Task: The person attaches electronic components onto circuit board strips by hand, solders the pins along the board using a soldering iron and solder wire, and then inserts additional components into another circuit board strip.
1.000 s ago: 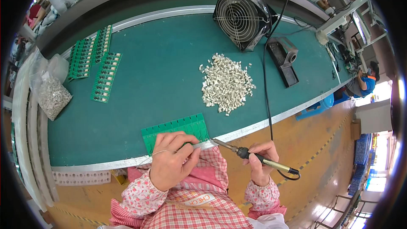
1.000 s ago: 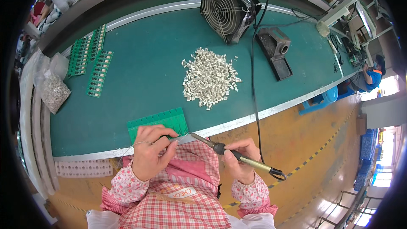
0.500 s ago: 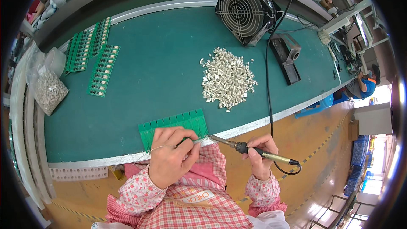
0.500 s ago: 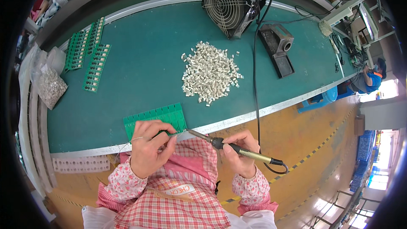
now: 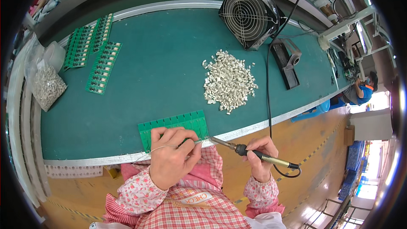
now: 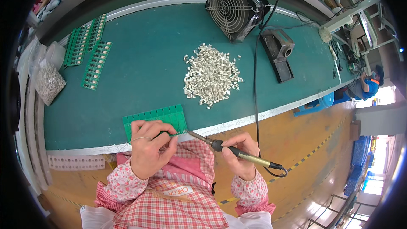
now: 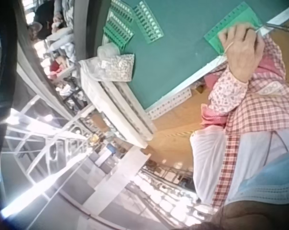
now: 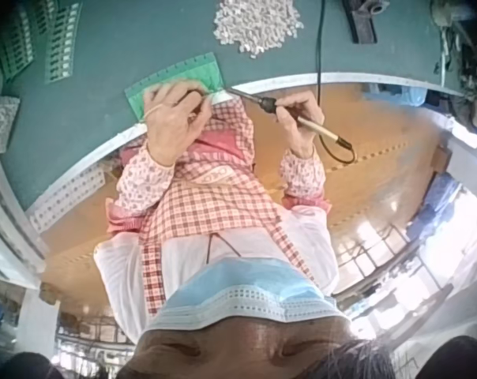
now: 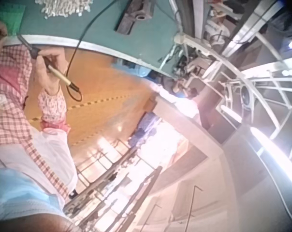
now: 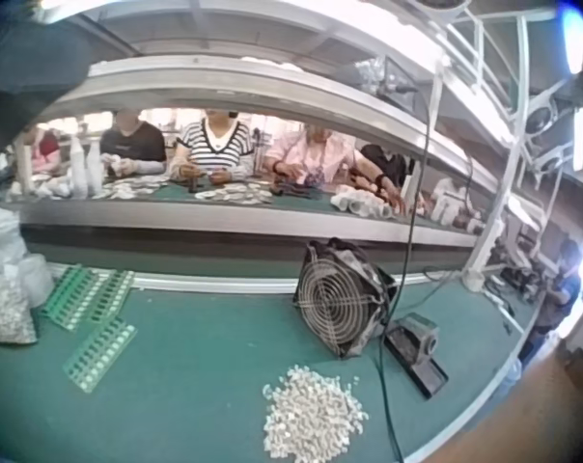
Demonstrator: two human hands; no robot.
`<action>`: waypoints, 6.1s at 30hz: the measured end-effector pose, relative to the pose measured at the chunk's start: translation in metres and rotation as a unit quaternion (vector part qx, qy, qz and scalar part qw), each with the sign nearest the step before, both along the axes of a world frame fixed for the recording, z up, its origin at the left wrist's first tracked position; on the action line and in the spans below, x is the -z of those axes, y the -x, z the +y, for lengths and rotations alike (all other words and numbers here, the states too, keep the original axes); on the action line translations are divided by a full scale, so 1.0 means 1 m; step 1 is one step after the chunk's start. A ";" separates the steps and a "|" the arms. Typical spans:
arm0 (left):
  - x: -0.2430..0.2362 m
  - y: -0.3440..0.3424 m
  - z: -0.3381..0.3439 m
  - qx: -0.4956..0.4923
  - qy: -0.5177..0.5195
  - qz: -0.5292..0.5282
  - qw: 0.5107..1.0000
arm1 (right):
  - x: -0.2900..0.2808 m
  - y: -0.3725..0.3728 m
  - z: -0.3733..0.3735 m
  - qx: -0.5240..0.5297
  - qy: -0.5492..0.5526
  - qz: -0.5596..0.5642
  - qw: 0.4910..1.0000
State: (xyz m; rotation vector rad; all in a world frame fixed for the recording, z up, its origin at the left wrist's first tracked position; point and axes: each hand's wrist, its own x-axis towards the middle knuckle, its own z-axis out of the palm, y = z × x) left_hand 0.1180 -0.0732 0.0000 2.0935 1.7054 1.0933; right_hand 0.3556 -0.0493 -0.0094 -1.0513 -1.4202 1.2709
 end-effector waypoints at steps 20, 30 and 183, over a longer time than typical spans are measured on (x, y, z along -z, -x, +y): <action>-0.001 0.008 -0.004 0.009 0.007 -0.049 0.999 | 0.005 0.008 -0.002 0.003 -0.022 0.038 0.999; 0.001 0.008 -0.004 0.009 0.004 -0.055 0.998 | 0.005 0.011 0.000 -0.019 -0.018 0.033 0.999; 0.010 -0.024 -0.061 0.183 -0.043 0.168 0.968 | -0.014 0.034 -0.006 -0.112 -0.313 -0.194 0.923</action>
